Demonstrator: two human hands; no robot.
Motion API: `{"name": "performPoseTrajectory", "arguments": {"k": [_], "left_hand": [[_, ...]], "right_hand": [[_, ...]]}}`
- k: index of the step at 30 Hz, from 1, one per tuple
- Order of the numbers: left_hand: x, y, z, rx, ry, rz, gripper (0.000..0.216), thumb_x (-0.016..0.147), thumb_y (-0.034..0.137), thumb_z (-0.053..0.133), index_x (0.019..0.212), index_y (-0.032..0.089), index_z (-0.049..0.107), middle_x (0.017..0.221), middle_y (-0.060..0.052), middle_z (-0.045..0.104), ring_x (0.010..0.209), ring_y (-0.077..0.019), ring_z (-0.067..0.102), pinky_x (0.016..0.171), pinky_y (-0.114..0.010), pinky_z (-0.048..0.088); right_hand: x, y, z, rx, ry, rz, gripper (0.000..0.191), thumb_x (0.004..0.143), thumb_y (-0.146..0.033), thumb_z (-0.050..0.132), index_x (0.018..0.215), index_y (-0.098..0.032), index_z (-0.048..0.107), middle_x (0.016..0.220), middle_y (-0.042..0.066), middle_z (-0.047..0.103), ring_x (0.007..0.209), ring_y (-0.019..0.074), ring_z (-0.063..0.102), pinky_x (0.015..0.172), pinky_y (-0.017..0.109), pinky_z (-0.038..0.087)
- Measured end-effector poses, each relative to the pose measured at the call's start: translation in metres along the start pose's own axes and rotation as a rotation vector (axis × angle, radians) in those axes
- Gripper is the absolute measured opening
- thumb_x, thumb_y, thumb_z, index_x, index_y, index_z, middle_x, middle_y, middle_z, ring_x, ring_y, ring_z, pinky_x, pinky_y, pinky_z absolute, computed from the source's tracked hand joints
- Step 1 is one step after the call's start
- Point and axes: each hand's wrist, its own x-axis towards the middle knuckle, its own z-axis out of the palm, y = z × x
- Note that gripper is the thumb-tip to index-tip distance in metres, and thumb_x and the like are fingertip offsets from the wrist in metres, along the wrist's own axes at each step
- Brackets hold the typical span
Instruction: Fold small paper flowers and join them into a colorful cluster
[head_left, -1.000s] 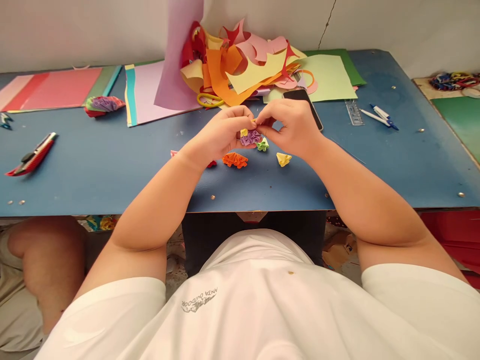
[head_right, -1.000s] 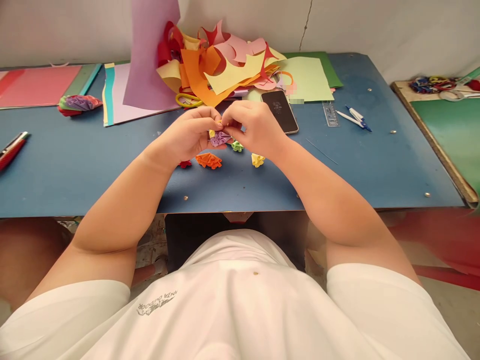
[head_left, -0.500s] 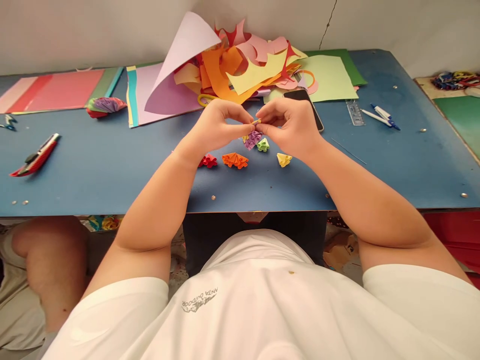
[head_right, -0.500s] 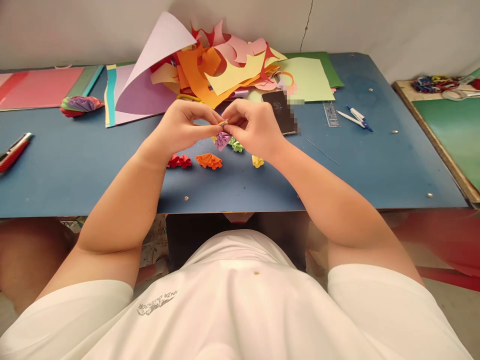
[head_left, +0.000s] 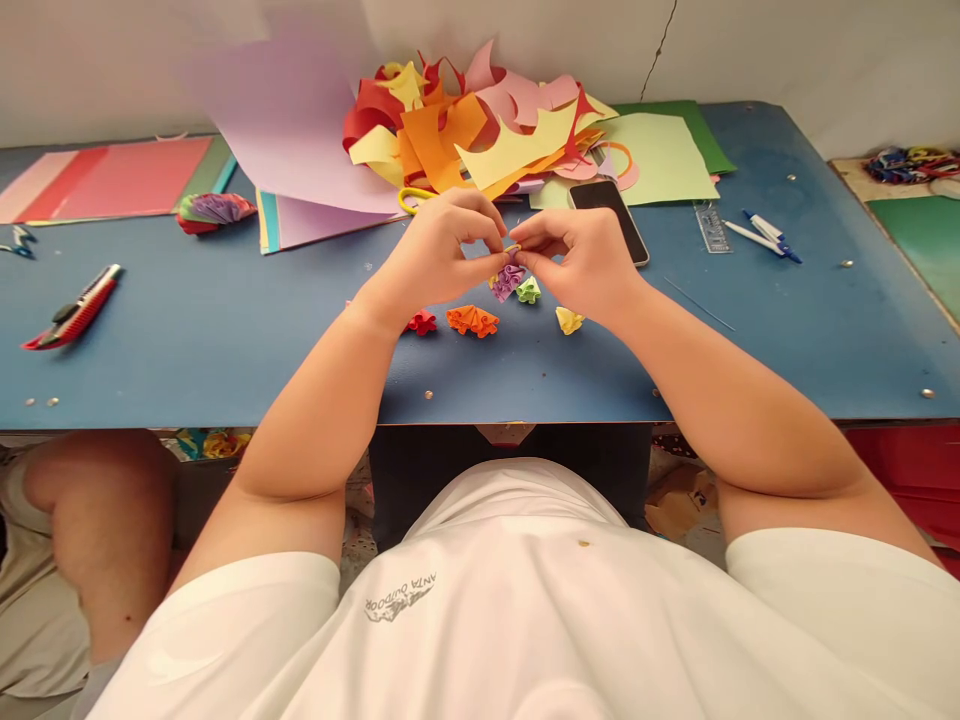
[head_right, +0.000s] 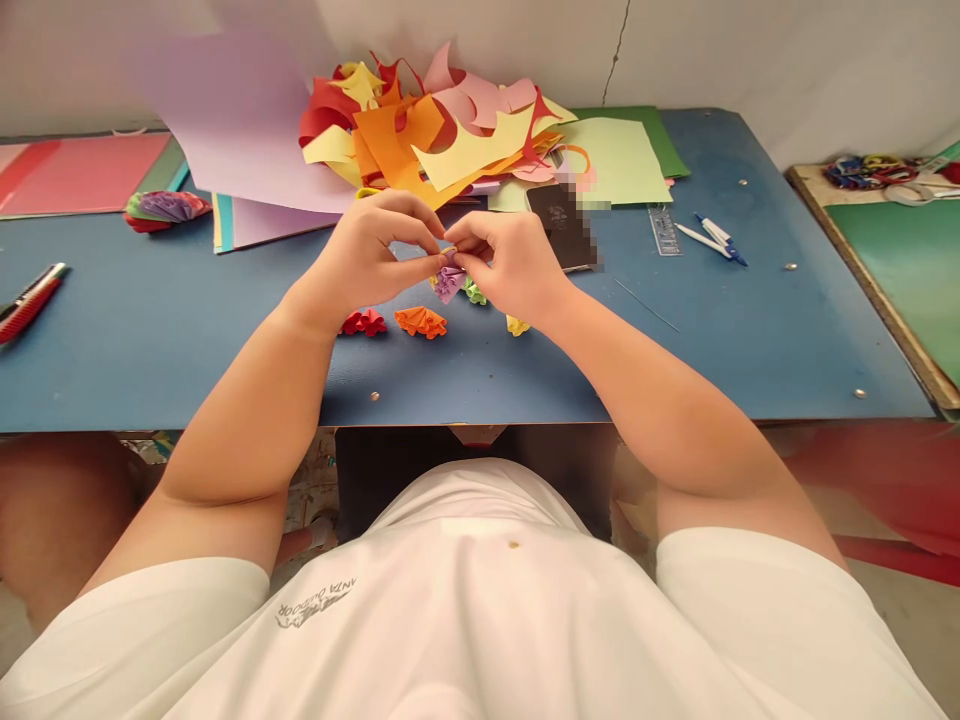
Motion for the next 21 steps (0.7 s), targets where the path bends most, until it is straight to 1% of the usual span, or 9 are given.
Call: {"name": "performPoseTrajectory", "arguments": {"k": [3,6,8,10,12,14,16,19,21], "left_hand": [[0.001,-0.004,0.003,-0.003,-0.010,-0.025,0.029,0.091,0.017,0.101,0.073,0.029,0.083,0.112,-0.010,0.089,0.130,-0.0326,0.082,0.119,-0.049,0.070],[0.002,-0.006,0.007,0.005,-0.008,-0.041,0.030,0.092,0.014,0.098,0.073,0.030,0.080,0.108,-0.009,0.088,0.127,-0.0306,0.081,0.120,-0.049,0.068],[0.001,-0.005,0.008,-0.024,0.004,-0.057,0.030,0.091,0.015,0.098,0.072,0.031,0.080,0.109,-0.010,0.087,0.131,-0.0329,0.081,0.120,-0.050,0.068],[0.000,-0.003,0.009,-0.075,0.011,-0.076,0.030,0.089,0.015,0.099,0.072,0.033,0.081,0.111,-0.012,0.087,0.140,-0.0366,0.081,0.123,-0.051,0.068],[-0.001,0.000,0.010,-0.093,0.014,-0.078,0.030,0.087,0.014,0.100,0.073,0.033,0.081,0.113,-0.013,0.086,0.150,-0.0392,0.078,0.130,-0.052,0.066],[-0.001,0.002,0.010,-0.058,0.021,-0.058,0.029,0.087,0.014,0.100,0.075,0.032,0.082,0.116,-0.013,0.086,0.154,-0.0404,0.076,0.137,-0.054,0.063],[-0.001,0.002,0.009,-0.018,0.029,-0.039,0.029,0.088,0.015,0.101,0.075,0.032,0.082,0.117,-0.012,0.086,0.153,-0.0406,0.077,0.139,-0.054,0.062],[0.000,-0.001,0.009,-0.006,0.018,-0.034,0.028,0.088,0.016,0.101,0.075,0.032,0.082,0.117,-0.012,0.085,0.147,-0.0390,0.079,0.138,-0.053,0.062],[0.000,-0.002,0.009,-0.010,0.007,-0.033,0.026,0.092,0.019,0.100,0.076,0.032,0.084,0.119,-0.012,0.086,0.141,-0.0366,0.079,0.135,-0.052,0.064]], "right_hand": [[-0.001,0.002,0.002,-0.119,0.002,-0.063,0.024,0.111,-0.020,0.077,0.121,-0.025,0.098,0.117,0.008,0.101,0.106,0.0316,0.096,0.103,0.051,0.081],[-0.003,0.003,0.004,-0.216,0.009,-0.118,0.032,0.109,-0.015,0.070,0.122,-0.024,0.098,0.117,0.010,0.101,0.106,0.0339,0.096,0.100,0.052,0.078],[-0.003,0.003,0.005,-0.233,0.014,-0.137,0.035,0.110,-0.014,0.066,0.121,-0.024,0.098,0.115,0.009,0.101,0.104,0.0333,0.096,0.097,0.051,0.077],[-0.003,0.004,0.007,-0.217,0.030,-0.158,0.035,0.110,-0.014,0.064,0.118,-0.024,0.098,0.113,0.009,0.101,0.102,0.0322,0.095,0.094,0.049,0.076],[-0.002,0.004,0.007,-0.191,0.058,-0.168,0.034,0.110,-0.015,0.065,0.116,-0.024,0.097,0.111,0.007,0.100,0.099,0.0312,0.094,0.093,0.049,0.077],[-0.001,0.003,0.007,-0.182,0.078,-0.147,0.032,0.111,-0.017,0.066,0.114,-0.026,0.097,0.109,0.006,0.100,0.097,0.0303,0.093,0.092,0.049,0.077],[0.000,0.003,0.005,-0.188,0.075,-0.107,0.029,0.112,-0.020,0.069,0.113,-0.028,0.097,0.110,0.005,0.100,0.098,0.0302,0.093,0.095,0.050,0.079],[0.002,0.005,0.000,-0.172,0.016,-0.064,0.024,0.114,-0.024,0.076,0.120,-0.031,0.098,0.116,0.005,0.101,0.105,0.0319,0.093,0.102,0.052,0.080],[0.004,0.007,-0.003,-0.161,-0.024,-0.055,0.021,0.114,-0.025,0.081,0.122,-0.032,0.099,0.116,0.007,0.101,0.105,0.0328,0.093,0.103,0.054,0.080]]}}
